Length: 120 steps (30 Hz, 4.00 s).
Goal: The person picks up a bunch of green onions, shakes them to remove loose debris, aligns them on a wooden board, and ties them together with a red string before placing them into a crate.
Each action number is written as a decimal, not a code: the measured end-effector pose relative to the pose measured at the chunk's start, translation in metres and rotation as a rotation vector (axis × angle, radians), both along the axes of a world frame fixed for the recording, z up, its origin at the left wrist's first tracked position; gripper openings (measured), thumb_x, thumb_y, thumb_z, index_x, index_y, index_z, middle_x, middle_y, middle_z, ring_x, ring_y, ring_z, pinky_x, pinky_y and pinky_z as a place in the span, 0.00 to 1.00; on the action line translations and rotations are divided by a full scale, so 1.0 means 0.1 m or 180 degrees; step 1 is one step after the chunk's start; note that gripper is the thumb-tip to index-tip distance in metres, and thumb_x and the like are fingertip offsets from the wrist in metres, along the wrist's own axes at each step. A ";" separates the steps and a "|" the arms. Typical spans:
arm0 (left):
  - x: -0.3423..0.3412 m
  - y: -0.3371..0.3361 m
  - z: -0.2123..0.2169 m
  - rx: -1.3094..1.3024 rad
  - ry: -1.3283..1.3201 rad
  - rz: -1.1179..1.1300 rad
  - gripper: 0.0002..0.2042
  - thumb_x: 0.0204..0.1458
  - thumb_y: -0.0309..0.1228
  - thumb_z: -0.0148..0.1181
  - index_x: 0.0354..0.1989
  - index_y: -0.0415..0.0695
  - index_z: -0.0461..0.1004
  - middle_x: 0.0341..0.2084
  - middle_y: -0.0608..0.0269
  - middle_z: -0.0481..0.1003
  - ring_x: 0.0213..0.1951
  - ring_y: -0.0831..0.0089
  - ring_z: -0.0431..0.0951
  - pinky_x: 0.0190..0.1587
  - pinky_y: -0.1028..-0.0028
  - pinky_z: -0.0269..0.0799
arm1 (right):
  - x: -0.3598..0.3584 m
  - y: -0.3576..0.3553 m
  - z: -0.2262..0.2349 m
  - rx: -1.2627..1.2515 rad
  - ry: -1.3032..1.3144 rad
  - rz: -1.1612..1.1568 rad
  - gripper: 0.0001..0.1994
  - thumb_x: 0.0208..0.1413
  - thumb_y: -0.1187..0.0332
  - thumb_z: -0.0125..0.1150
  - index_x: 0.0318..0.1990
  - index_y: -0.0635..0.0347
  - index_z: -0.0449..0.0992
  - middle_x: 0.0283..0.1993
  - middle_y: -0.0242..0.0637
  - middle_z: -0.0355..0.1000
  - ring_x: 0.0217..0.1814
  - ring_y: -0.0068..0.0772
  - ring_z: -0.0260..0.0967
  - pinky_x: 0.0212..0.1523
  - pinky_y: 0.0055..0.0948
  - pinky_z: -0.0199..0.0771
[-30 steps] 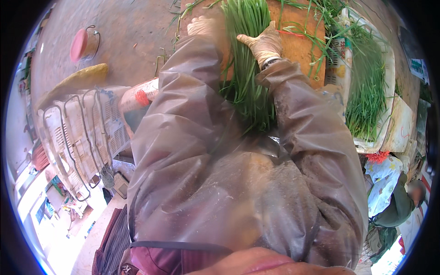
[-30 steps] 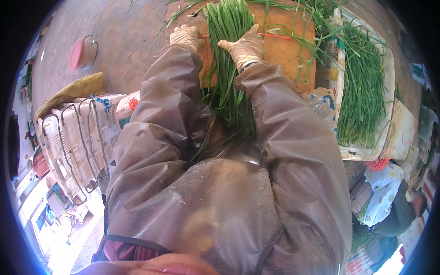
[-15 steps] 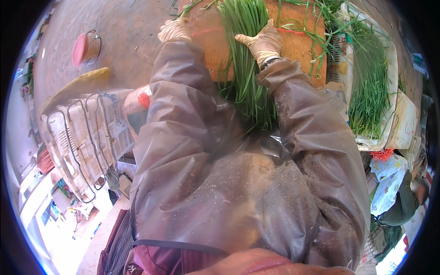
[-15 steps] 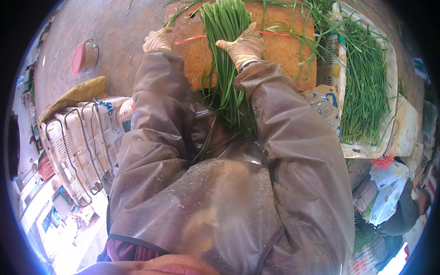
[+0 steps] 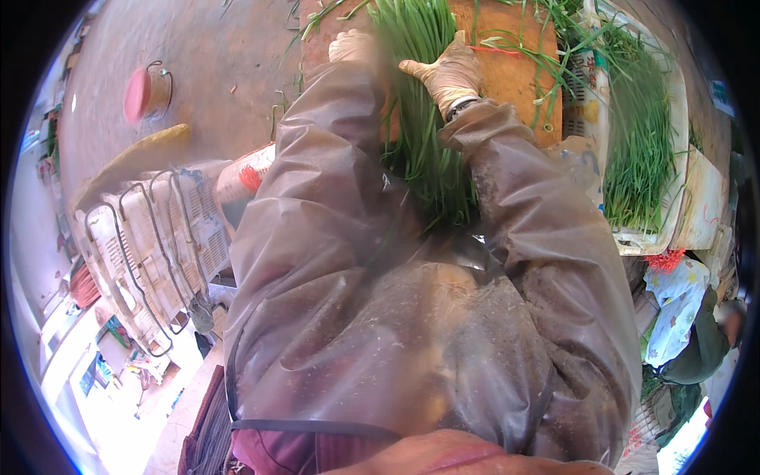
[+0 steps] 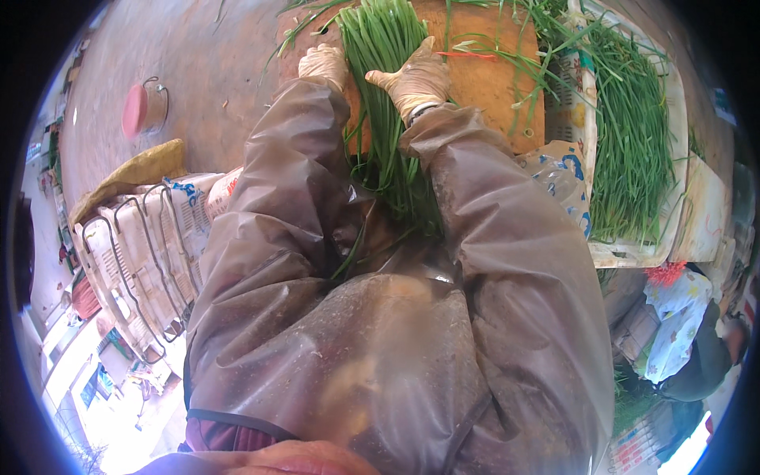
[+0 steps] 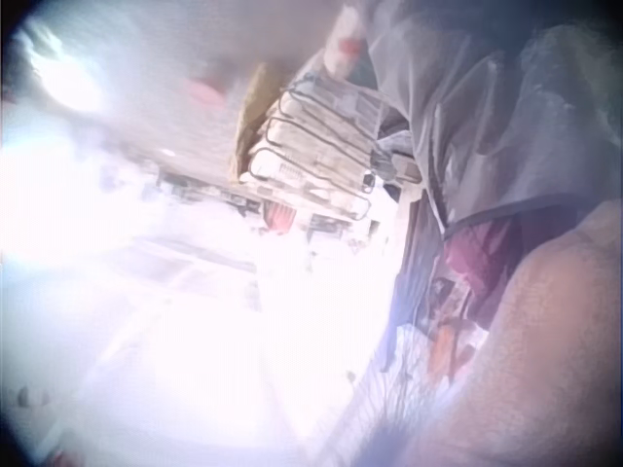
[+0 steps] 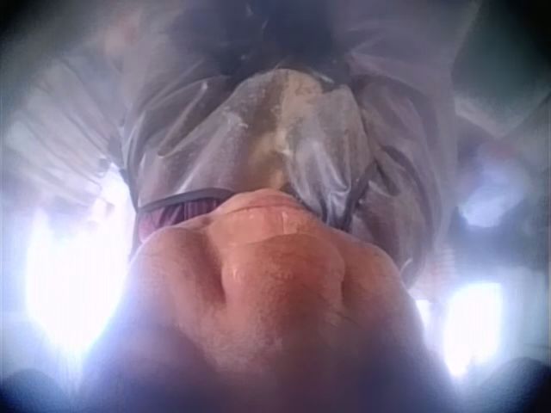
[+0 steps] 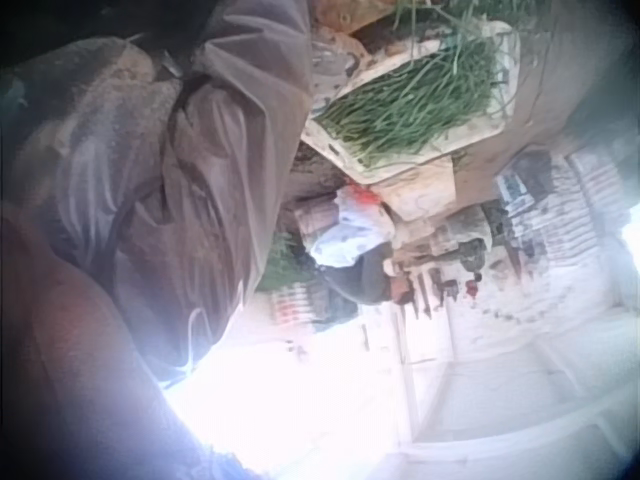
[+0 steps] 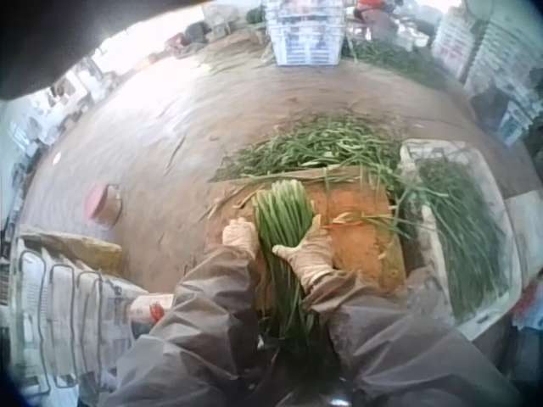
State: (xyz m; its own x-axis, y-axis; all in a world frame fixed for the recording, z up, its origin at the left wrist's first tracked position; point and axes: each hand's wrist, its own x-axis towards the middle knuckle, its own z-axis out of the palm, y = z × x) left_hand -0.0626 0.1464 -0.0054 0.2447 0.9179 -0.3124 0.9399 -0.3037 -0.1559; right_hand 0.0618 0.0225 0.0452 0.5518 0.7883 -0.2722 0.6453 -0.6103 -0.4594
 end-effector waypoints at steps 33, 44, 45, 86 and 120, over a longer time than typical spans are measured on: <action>-0.57 -0.46 0.94 -0.0816 -0.4001 -0.0034 0.12 0.50 0.38 0.59 0.33 0.43 0.81 0.33 0.61 0.80 0.36 0.70 0.77 0.42 0.72 0.71 | 0.11 -0.04 -0.03 0.0114 0.0340 -0.0076 0.64 0.32 0.40 0.74 0.68 0.75 0.43 0.62 0.59 0.62 0.65 0.52 0.60 0.63 0.38 0.62; 0.11 -0.61 0.85 -0.1962 -0.5368 0.0786 0.16 0.53 0.23 0.61 0.51 0.40 0.73 0.33 0.57 0.80 0.32 0.78 0.76 0.39 0.79 0.71 | 0.17 -0.04 -0.10 0.0311 0.0239 0.0090 0.67 0.27 0.36 0.74 0.68 0.75 0.44 0.55 0.56 0.68 0.58 0.50 0.66 0.56 0.37 0.69; 0.11 -0.61 0.87 -0.2032 -0.5277 0.0958 0.15 0.52 0.22 0.62 0.50 0.39 0.73 0.33 0.56 0.80 0.32 0.79 0.76 0.39 0.79 0.72 | 0.16 -0.05 -0.10 0.0328 0.0207 0.0117 0.67 0.27 0.35 0.74 0.68 0.75 0.44 0.54 0.55 0.69 0.57 0.50 0.68 0.55 0.37 0.69; 0.67 -0.39 0.50 0.0879 -0.2910 -0.2622 0.04 0.50 0.32 0.60 0.32 0.49 0.73 0.52 0.67 0.74 0.59 0.64 0.68 0.63 0.59 0.57 | 0.87 0.19 -0.37 0.1275 -0.0865 0.1603 0.10 0.50 0.67 0.55 0.41 0.55 0.73 0.42 0.44 0.72 0.45 0.49 0.71 0.42 0.46 0.72; 0.53 -0.27 0.15 0.1087 -0.3156 -0.1441 0.06 0.49 0.36 0.60 0.29 0.47 0.78 0.38 0.62 0.79 0.46 0.60 0.75 0.57 0.61 0.62 | 0.38 0.33 -0.89 0.2289 0.2676 -0.1442 0.12 0.51 0.67 0.65 0.38 0.67 0.77 0.33 0.40 0.77 0.33 0.27 0.73 0.38 0.27 0.74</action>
State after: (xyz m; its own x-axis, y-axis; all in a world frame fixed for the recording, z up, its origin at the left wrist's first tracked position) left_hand -0.0096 0.1191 0.0095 0.5745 0.6824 0.4520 0.5101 -0.7304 0.4543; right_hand 0.0995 0.0554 -0.0438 0.6792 0.6875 -0.2571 -0.2286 -0.1348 -0.9641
